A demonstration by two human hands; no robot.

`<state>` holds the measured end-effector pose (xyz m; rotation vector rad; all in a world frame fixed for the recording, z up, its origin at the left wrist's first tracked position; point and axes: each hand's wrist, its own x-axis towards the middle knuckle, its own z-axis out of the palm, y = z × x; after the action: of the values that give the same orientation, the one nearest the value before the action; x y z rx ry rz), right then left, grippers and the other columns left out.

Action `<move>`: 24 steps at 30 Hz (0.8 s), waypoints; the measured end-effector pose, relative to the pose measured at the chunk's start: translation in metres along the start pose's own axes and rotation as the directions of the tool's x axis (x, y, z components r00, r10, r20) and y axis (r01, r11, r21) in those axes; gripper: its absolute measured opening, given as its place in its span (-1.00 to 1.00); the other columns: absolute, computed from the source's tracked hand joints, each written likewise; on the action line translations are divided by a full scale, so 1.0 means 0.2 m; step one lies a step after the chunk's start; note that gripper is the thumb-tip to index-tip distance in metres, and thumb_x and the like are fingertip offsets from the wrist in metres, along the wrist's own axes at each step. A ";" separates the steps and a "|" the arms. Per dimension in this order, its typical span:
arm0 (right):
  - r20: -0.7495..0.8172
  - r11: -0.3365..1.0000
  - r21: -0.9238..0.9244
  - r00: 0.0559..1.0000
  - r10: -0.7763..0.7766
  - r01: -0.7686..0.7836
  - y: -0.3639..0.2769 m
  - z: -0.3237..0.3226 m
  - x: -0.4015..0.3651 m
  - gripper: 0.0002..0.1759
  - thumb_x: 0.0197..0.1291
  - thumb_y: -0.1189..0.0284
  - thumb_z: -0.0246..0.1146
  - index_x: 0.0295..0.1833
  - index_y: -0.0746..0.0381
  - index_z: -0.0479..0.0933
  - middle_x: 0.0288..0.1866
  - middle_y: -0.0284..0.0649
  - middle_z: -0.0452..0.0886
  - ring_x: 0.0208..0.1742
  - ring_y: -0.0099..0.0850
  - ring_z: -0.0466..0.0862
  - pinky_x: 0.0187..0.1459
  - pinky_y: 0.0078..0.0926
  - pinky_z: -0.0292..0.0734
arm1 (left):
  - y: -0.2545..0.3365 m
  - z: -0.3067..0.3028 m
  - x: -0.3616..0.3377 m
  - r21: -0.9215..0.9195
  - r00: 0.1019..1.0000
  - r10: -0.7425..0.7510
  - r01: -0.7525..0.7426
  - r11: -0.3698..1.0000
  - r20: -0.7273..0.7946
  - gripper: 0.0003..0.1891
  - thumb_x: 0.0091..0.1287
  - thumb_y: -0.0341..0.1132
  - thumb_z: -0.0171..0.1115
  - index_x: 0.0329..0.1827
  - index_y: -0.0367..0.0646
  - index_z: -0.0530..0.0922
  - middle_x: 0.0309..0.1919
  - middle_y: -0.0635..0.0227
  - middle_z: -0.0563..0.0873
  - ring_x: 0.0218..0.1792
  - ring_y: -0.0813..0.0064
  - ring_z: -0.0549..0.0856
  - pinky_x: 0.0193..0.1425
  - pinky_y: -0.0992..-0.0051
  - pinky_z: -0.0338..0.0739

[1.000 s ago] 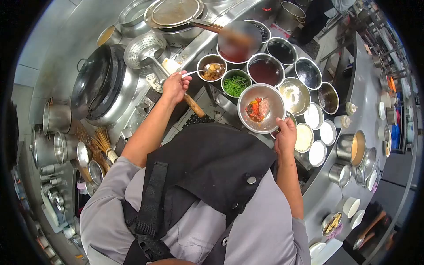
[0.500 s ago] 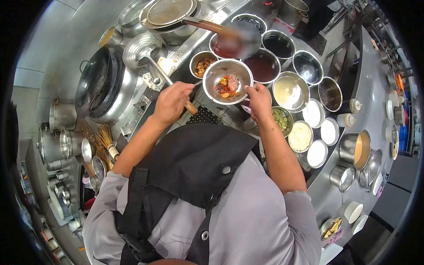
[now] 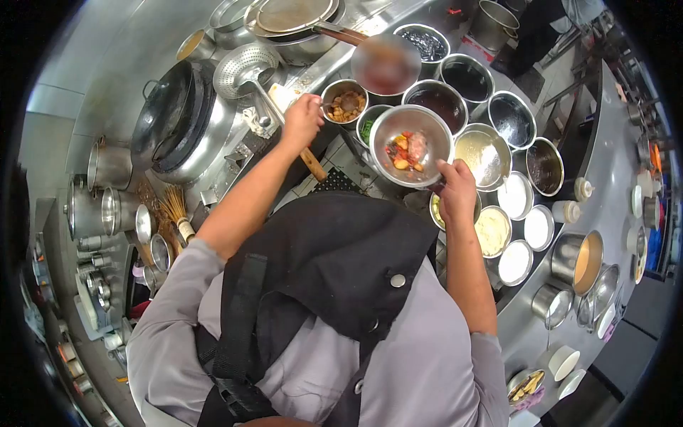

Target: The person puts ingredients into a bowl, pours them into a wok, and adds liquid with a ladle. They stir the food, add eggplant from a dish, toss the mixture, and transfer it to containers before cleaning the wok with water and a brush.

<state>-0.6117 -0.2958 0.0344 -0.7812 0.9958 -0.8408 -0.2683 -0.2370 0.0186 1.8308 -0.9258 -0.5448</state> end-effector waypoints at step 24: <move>0.016 0.997 -0.080 1.000 0.019 -0.018 0.00 0.05 0.22 -0.74 0.29 0.48 0.31 -0.40 0.14 0.37 -0.45 -0.41 0.46 -0.51 -0.57 0.52 -0.51 -0.51 0.59 | 0.46 -0.16 -0.35 0.164 0.833 0.547 -0.553 0.817 0.083 -0.77 0.58 -0.29 0.08 0.01 -0.25 0.62 -0.43 0.36 0.65 -0.51 0.62 0.59 -0.41 0.56 0.51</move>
<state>-0.5891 -0.3313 0.0206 -0.8443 1.0255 -0.7819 -0.3204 -0.1854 0.1139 1.5996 -1.5009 -0.1244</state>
